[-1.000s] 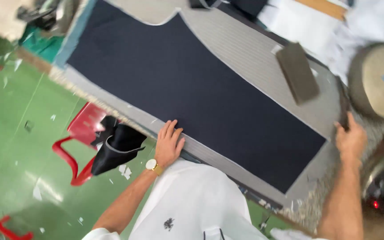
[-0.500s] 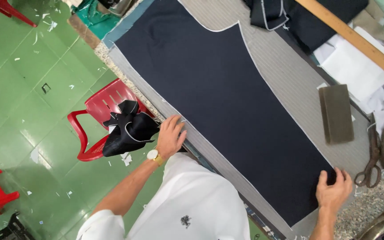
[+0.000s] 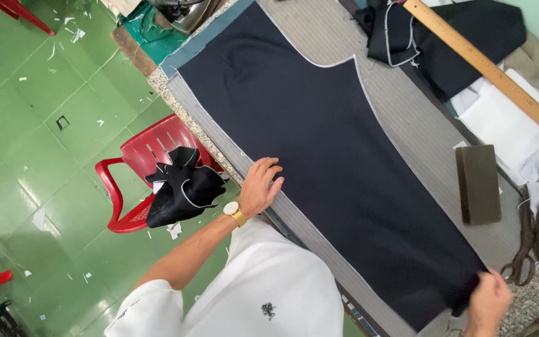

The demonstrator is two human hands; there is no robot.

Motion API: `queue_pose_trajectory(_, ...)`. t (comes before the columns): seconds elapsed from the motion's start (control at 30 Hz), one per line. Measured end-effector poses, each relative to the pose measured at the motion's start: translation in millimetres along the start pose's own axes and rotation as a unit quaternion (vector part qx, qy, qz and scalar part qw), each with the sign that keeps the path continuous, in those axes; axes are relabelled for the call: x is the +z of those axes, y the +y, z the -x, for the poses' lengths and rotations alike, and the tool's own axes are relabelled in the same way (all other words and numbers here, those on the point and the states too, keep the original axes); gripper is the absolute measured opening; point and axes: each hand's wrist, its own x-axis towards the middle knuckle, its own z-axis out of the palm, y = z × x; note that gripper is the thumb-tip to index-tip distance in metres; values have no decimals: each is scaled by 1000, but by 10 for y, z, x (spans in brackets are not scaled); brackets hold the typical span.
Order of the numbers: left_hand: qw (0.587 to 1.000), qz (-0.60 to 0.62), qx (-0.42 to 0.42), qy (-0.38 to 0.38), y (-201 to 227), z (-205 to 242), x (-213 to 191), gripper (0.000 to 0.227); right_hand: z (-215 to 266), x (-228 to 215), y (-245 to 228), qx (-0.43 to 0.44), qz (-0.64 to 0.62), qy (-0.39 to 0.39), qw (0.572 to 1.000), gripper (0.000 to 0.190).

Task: The person measures and marks a black fabric piece with a ruler and chalk, then cuts along the marked lines with shears. The person irons the fabric multiple times, folds and unfolds it, and places the finished piece on a red chair.

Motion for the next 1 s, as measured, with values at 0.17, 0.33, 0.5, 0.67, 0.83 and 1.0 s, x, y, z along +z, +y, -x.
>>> queue_pose_trajectory(0.17,1000,-5,7,12,-96,-21,1,26,-234,-941,1382,-109,515,64,848,34)
queue_pose_trajectory(0.33,1000,-7,7,-11,-245,79,70,22,306,-1451,1175,-103,414,126,896,32)
queue_pose_trajectory(0.5,1000,-23,4,-14,-310,152,80,20,1072,-1407,1221,-91,301,190,930,32)
queue_pose_trajectory(0.67,999,-49,-2,-4,-296,59,42,20,1135,-658,739,-114,192,190,956,32)
queue_pose_trajectory(0.83,996,-80,-24,26,-301,-244,-40,25,1027,-3,-335,-158,96,89,979,31)
queue_pose_trajectory(1.0,987,-154,-24,40,-419,-483,146,43,1007,298,-1475,-181,50,-4,982,26)
